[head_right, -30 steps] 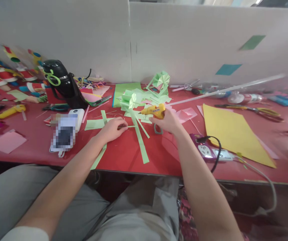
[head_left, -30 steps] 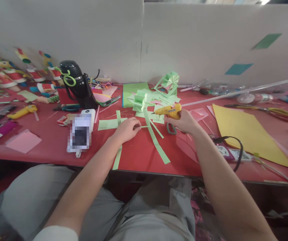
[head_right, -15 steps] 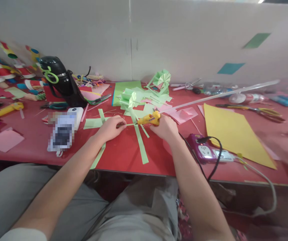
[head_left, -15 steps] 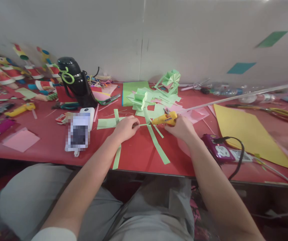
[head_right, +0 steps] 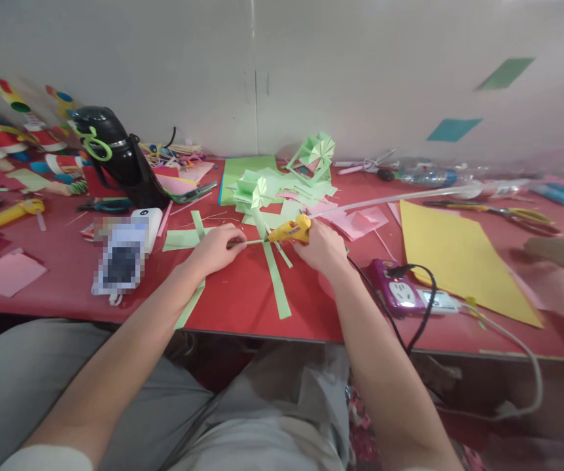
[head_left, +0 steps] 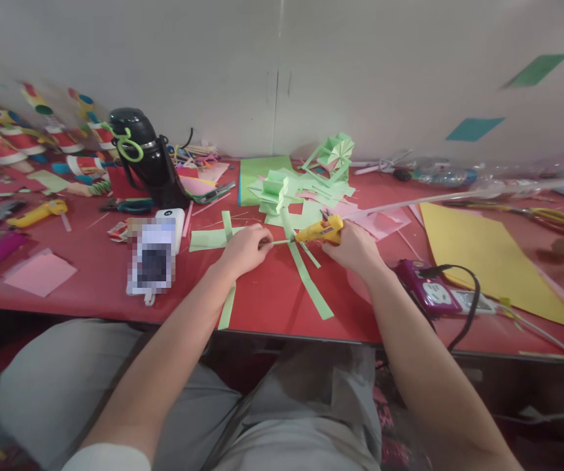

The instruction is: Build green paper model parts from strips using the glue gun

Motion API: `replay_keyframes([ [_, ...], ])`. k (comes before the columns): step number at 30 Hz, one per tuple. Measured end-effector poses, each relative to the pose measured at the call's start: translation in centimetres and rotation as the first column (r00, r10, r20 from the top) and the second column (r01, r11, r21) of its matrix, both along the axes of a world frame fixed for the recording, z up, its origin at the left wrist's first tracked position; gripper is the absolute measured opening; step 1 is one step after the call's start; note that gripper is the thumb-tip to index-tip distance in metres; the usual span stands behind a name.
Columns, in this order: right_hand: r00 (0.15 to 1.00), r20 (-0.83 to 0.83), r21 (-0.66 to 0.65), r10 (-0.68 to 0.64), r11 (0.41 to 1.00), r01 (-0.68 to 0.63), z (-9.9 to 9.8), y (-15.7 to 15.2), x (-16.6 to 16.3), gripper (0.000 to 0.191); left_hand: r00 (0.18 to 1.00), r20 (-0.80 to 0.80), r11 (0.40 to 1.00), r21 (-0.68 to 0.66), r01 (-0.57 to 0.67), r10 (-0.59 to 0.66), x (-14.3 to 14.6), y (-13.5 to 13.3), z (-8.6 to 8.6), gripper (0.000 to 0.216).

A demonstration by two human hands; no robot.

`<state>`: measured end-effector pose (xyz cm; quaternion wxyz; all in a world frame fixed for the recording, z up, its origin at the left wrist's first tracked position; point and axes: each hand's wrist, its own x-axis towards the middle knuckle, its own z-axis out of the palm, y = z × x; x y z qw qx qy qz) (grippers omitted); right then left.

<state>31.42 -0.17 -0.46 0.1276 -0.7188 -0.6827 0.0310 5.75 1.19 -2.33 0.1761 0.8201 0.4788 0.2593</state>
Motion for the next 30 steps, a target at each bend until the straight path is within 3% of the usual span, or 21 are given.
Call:
replay_keyframes([
  [20,0.995,0.091,-0.013,0.039,0.999,-0.038,0.69,-0.06,-0.27,0.033,0.997,-0.081,1.0,0.018,-0.014,0.015,0.23,-0.31,0.3,0.011],
  [30,0.997,0.068,0.046,0.037,0.998,-0.04,0.74,-0.34,0.36,0.032,0.992,-0.124,1.0,0.026,-0.012,0.015,0.43,-0.42,0.64,0.012],
])
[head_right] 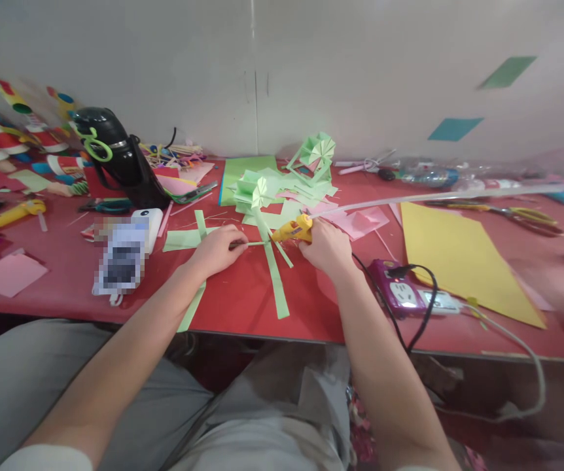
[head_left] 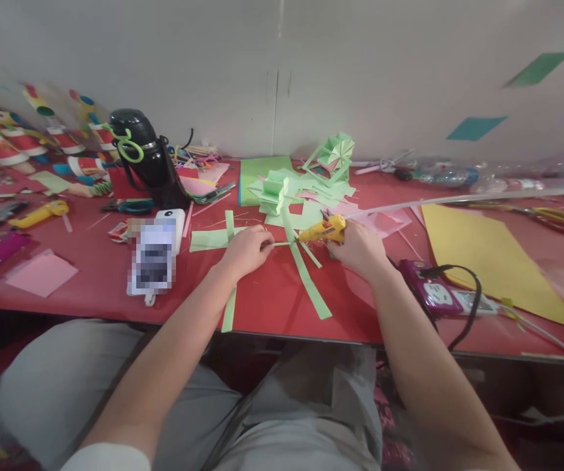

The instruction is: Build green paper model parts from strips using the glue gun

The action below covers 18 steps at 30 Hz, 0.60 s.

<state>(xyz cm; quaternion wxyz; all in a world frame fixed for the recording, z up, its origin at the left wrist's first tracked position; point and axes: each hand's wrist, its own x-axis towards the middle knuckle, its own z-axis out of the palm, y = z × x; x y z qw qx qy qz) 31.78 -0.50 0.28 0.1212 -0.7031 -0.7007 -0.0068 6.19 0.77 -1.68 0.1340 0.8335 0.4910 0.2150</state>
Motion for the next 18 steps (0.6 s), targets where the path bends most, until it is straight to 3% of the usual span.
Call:
replay_keyframes([
  [8,0.975,-0.219,0.006,-0.043,0.999,0.046,0.0,0.1,1.5,0.041,1.0,0.001,1.0,0.007,0.0,0.0,0.0,0.0,0.0,0.014],
  [14,0.866,-0.479,0.062,-0.147,0.978,0.2,-0.1,0.8,3.3,0.042,1.0,0.016,1.0,0.004,0.008,-0.008,0.0,-0.1,0.0,0.014],
  [18,0.82,-0.538,0.119,-0.195,0.946,0.303,-0.4,1.8,3.9,0.035,1.0,0.023,1.0,0.009,0.005,-0.005,0.0,0.0,-0.1,0.014],
])
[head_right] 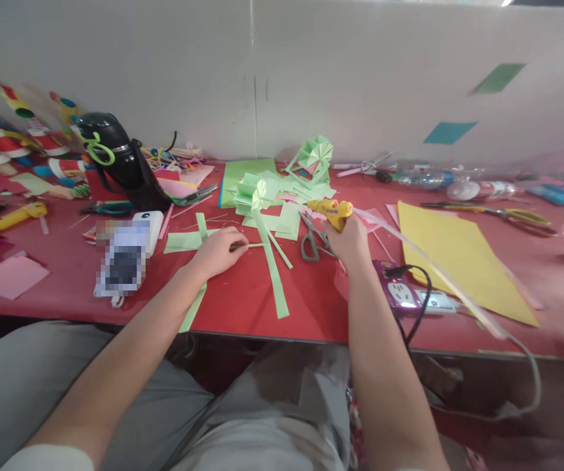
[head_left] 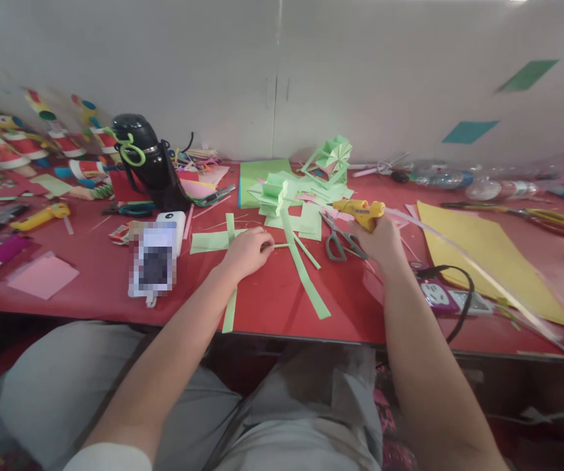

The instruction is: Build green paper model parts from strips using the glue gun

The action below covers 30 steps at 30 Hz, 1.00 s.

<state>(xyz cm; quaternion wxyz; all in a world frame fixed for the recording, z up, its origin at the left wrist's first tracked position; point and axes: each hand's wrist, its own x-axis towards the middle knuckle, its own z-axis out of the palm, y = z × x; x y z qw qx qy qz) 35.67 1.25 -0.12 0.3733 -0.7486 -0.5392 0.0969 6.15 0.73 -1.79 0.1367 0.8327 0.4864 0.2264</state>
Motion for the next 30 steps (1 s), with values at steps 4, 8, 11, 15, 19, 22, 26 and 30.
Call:
replay_keyframes([
  [4,0.998,-0.042,-0.009,-0.043,0.999,0.042,-0.9,1.2,0.4,0.035,1.0,0.007,1.0,0.008,0.004,-0.004,0.0,0.1,-0.2,0.013],
  [8,0.999,-0.022,0.047,-0.033,0.998,0.034,-2.0,2.2,1.1,0.039,1.0,0.009,1.0,0.001,0.003,-0.003,0.0,0.1,-0.1,0.012],
  [11,0.998,0.048,0.055,-0.039,0.998,0.036,-2.5,2.9,1.7,0.038,1.0,0.011,1.0,-0.006,0.0,0.0,0.0,0.1,-0.1,0.012],
  [15,0.995,0.064,0.022,-0.08,0.997,0.078,-2.8,3.6,2.5,0.037,1.0,0.016,1.0,-0.01,-0.003,0.003,0.0,0.1,-0.2,0.013],
  [19,0.997,0.014,0.03,-0.08,0.996,0.08,-3.0,3.5,2.8,0.039,0.999,0.032,1.0,-0.009,0.005,-0.004,-0.1,0.1,-0.2,0.013],
  [22,0.998,-0.041,0.03,-0.057,0.998,0.058,-3.0,2.7,2.4,0.038,0.999,0.031,1.0,-0.011,0.008,-0.008,-0.1,0.1,-0.2,0.013],
  [26,0.995,-0.094,0.012,0.022,1.0,-0.021,-2.7,1.9,1.0,0.034,1.0,0.021,1.0,-0.002,0.016,-0.016,-0.1,0.2,-0.2,0.013],
  [30,0.995,-0.09,0.054,0.036,0.998,-0.031,-2.5,1.9,0.0,0.035,0.999,0.028,1.0,0.0,0.015,-0.015,-0.1,0.3,-0.4,0.013],
])
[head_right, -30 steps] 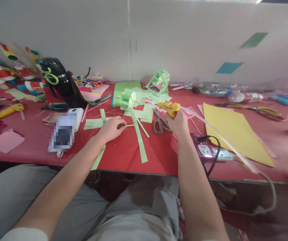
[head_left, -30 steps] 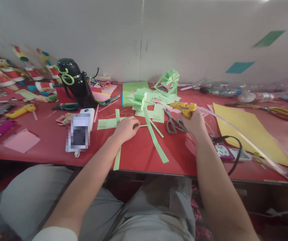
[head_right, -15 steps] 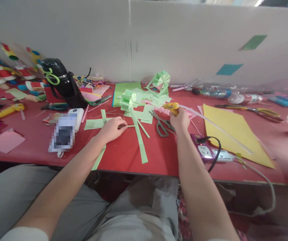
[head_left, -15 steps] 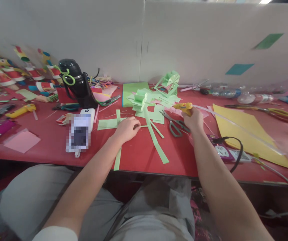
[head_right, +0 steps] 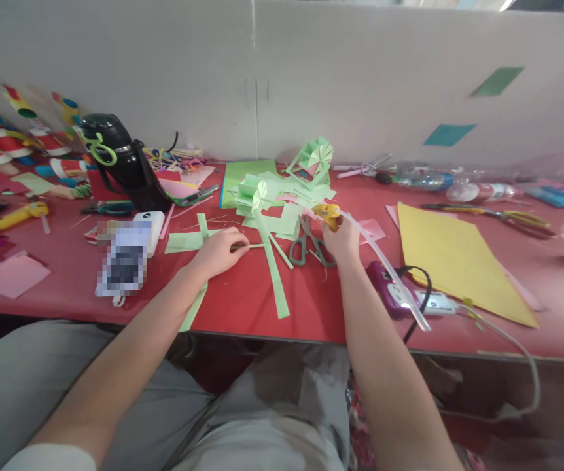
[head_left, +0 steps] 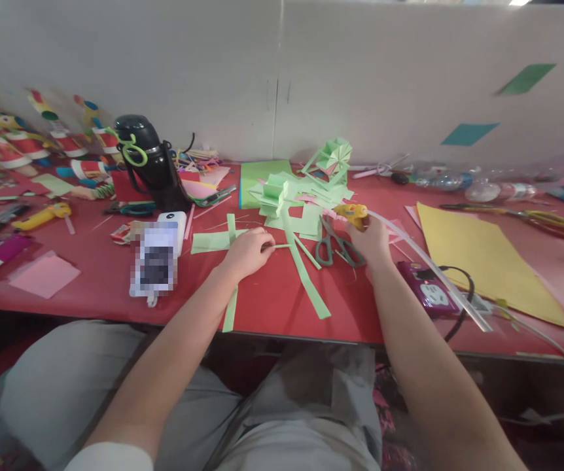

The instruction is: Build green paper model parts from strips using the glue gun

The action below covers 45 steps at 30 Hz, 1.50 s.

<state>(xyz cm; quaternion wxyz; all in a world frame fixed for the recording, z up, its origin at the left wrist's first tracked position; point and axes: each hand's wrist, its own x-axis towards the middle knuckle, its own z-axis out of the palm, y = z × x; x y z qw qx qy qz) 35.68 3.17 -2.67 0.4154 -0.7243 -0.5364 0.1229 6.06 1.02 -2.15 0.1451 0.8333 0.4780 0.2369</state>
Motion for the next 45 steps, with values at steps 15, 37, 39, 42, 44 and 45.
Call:
replay_keyframes([
  [15,0.975,0.089,-0.103,-0.201,0.972,0.21,1.4,-1.9,0.4,0.036,1.0,-0.007,1.0,-0.007,-0.008,0.008,0.2,-0.3,0.4,0.014],
  [37,0.706,0.052,-0.038,0.706,0.708,-0.706,3.5,0.7,-7.5,0.045,1.0,0.029,1.0,0.0,0.001,-0.001,0.3,-0.3,0.2,0.017],
  [39,0.71,0.016,-0.049,0.704,0.71,-0.703,3.4,1.4,-8.3,0.042,1.0,0.026,1.0,0.003,0.0,0.0,0.3,-0.2,0.2,0.017],
  [42,0.703,-0.059,-0.014,0.709,0.703,-0.711,3.0,1.7,-8.7,0.021,1.0,0.016,1.0,-0.003,0.004,-0.004,0.3,-0.2,0.2,0.016],
  [44,0.682,-0.107,0.021,0.724,0.687,-0.726,2.8,1.5,-8.7,0.01,1.0,0.007,1.0,0.0,0.004,-0.004,0.3,-0.2,0.1,0.016],
  [45,0.673,-0.128,0.034,0.729,0.681,-0.732,2.8,1.4,-8.6,0.008,1.0,0.002,1.0,0.005,0.004,-0.004,0.3,-0.1,0.1,0.017],
])
